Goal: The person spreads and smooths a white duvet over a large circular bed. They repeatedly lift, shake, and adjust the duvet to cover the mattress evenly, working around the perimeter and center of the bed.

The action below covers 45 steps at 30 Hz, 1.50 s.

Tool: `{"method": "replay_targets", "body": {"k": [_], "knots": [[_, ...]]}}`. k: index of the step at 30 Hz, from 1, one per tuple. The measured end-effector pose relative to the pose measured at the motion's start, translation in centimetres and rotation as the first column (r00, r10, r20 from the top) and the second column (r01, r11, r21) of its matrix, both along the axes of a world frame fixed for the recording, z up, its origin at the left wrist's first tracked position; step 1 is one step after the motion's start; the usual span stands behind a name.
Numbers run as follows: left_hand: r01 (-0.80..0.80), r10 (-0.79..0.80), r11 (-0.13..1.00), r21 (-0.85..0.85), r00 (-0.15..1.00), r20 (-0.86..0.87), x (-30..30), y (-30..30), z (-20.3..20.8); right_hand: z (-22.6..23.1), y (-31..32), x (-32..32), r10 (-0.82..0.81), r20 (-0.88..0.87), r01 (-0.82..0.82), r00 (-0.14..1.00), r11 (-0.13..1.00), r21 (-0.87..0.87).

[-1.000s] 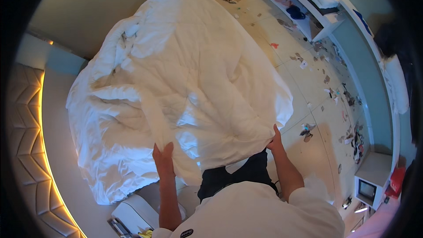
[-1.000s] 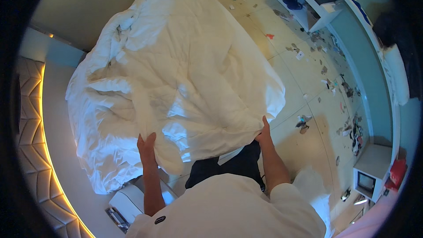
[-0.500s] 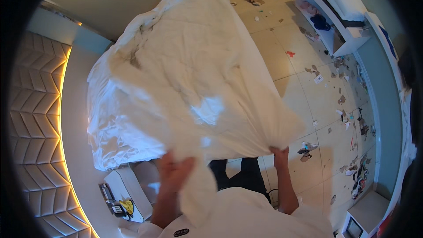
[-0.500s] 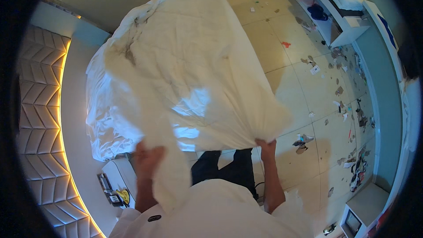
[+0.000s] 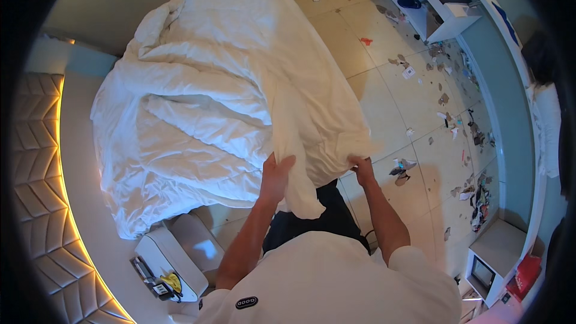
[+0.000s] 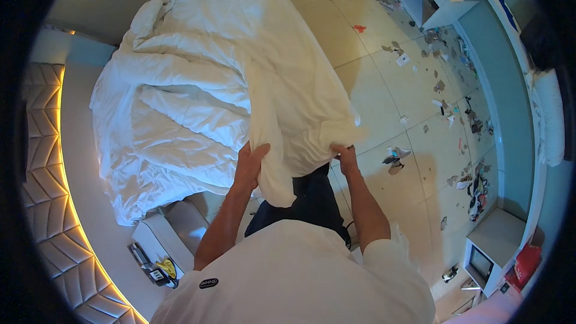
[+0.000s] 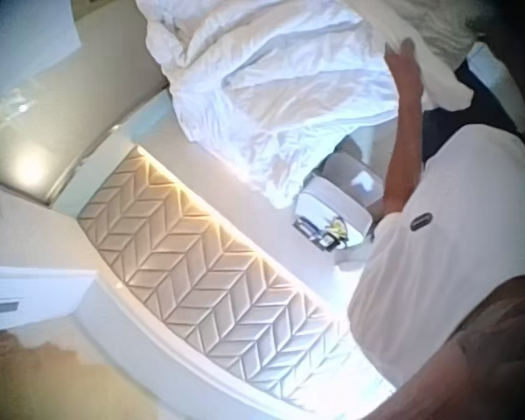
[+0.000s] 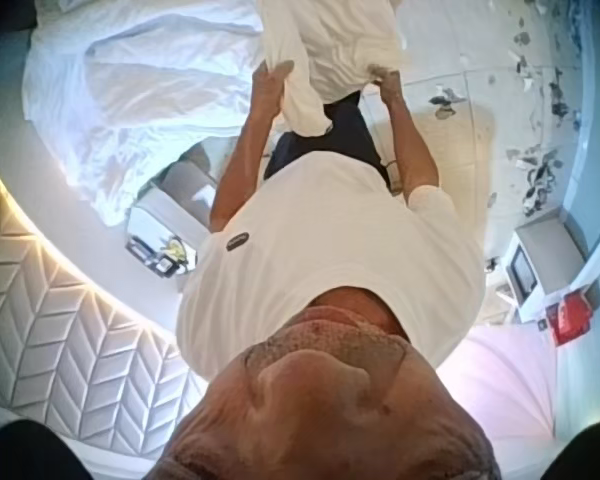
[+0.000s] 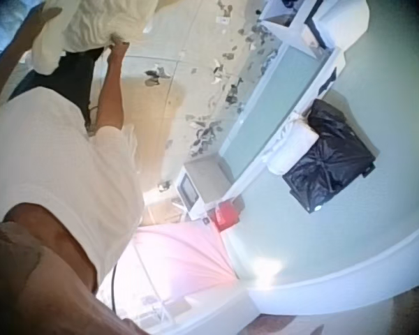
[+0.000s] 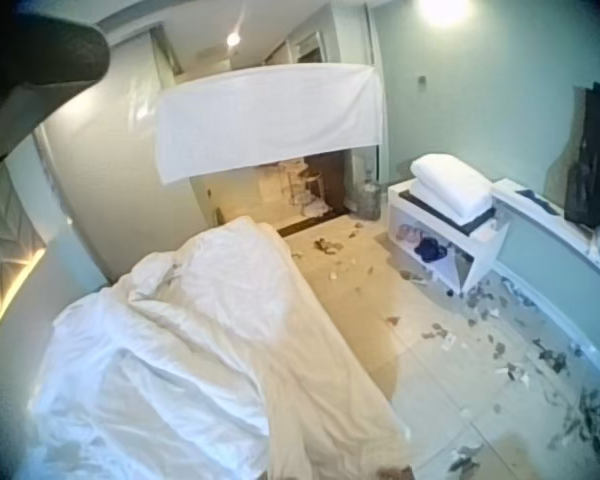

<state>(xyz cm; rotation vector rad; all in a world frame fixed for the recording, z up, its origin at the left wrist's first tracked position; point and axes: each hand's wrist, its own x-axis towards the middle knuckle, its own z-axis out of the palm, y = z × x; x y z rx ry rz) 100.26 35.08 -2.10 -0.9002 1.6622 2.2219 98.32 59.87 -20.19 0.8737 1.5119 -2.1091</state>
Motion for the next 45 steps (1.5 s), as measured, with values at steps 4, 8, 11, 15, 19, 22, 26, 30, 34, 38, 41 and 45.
{"method": "replay_targets", "body": {"k": [4,8,11,15,19,22,26,30,34,38,41,45], "knots": [[-0.05,0.048,0.997,0.056,0.998,0.029,-0.2,0.8,0.4,-1.2,2.0,-2.2,-0.328,0.018,0.327,0.945,0.937,-0.123],[-0.134,0.133,0.989,0.067,0.991,0.015,-1.2,1.6,1.9,0.1,3.3,-2.1,-0.109,-0.109,0.115,0.988,0.992,0.047],[-0.122,0.126,0.991,0.061,0.99,-0.062,-2.8,3.4,4.5,3.3,3.6,-0.2,0.191,-0.198,-0.168,0.961,0.977,0.129],[-0.08,0.068,0.996,-0.034,0.961,-0.269,-6.3,8.9,4.5,6.9,5.2,3.3,0.329,-0.221,-0.298,0.918,0.941,0.164],[0.142,-0.238,0.81,-0.569,0.966,-0.097,-8.3,14.9,-2.4,4.9,9.5,2.0,0.38,-0.012,-0.38,0.925,0.925,0.017],[0.204,-0.176,0.594,-0.778,0.977,0.122,-6.6,17.7,-9.8,3.8,11.4,-0.6,0.596,0.069,-0.599,0.8,0.8,0.032],[0.166,-0.04,0.653,-0.739,0.982,0.185,-6.8,19.6,-12.3,3.4,12.9,-3.1,0.732,0.109,-0.738,0.673,0.655,0.16],[0.147,0.036,0.65,-0.745,0.974,0.223,-7.0,20.0,-13.1,4.6,13.3,-6.4,0.677,-0.063,-0.613,0.733,0.698,0.369],[-0.038,0.163,0.747,-0.664,0.978,0.127,-8.0,20.7,-11.8,5.5,11.2,-7.2,0.824,-0.326,-0.759,0.463,0.559,0.333],[-0.122,0.183,0.779,-0.615,0.983,0.036,-9.2,20.8,-9.1,4.6,8.9,-7.2,0.769,-0.23,-0.798,0.596,0.6,-0.059],[-0.245,0.289,0.814,-0.527,0.957,0.001,-7.6,19.8,-6.0,6.0,8.8,-8.0,0.761,-0.357,-0.806,0.541,0.591,0.037],[-0.649,0.497,0.365,-0.668,0.742,-0.45,-4.0,17.5,-5.1,9.7,10.8,-11.7,0.721,-0.143,-0.732,0.678,0.644,-0.22]]}}
